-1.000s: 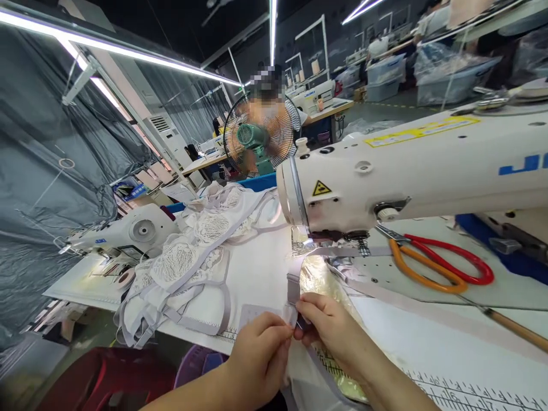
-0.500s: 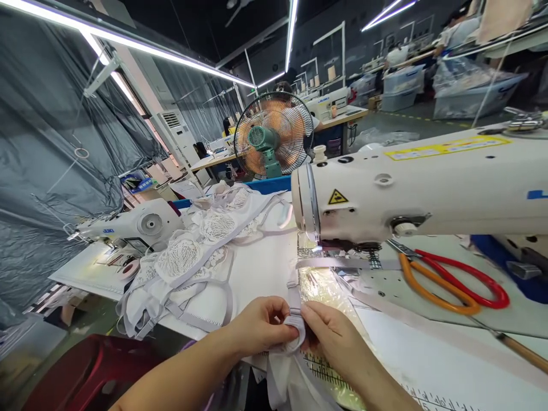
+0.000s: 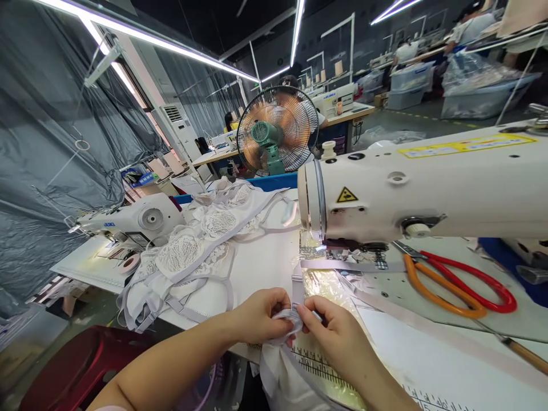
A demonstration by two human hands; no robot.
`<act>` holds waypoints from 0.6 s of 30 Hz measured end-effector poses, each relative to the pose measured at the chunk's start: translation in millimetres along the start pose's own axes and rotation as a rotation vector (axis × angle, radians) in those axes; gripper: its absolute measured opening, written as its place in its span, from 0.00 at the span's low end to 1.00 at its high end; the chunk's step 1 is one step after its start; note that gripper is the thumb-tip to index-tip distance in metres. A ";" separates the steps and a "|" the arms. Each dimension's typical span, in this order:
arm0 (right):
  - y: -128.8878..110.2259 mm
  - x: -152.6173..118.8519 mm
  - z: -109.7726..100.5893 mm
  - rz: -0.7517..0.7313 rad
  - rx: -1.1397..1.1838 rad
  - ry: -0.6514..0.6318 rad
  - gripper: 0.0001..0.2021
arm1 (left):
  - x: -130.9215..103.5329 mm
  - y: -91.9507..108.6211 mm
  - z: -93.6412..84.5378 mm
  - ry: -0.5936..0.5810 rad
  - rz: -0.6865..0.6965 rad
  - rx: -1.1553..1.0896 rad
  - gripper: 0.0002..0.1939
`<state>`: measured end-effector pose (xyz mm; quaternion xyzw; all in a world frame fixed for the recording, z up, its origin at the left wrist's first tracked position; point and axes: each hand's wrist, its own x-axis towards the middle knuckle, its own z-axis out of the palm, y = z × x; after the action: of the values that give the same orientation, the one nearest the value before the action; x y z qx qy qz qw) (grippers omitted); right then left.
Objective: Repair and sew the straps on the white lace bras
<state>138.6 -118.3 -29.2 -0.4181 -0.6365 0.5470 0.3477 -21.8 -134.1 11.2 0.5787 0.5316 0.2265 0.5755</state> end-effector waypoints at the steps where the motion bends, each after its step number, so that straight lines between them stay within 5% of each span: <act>1: 1.4 0.5 -0.3 0.005 -0.013 0.017 0.19 | 1.3 0.7 -2.6 -0.011 -0.008 -0.034 0.09; 5: 1.8 1.5 -0.7 0.006 -0.051 0.087 0.19 | 6.0 4.9 -12.4 0.028 -0.027 -0.107 0.07; 12: 1.8 5.5 -3.4 0.026 -0.111 0.106 0.20 | 13.7 4.4 -15.2 -0.076 -0.069 -0.315 0.13; 18: 1.3 9.1 -6.8 0.057 -0.240 0.101 0.14 | 34.2 1.8 -28.8 -0.056 -0.044 -0.233 0.15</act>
<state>141.1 -107.2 -29.5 -0.5018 -0.6670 0.4547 0.3109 -35.0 -91.6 7.6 0.5022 0.4982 0.2577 0.6582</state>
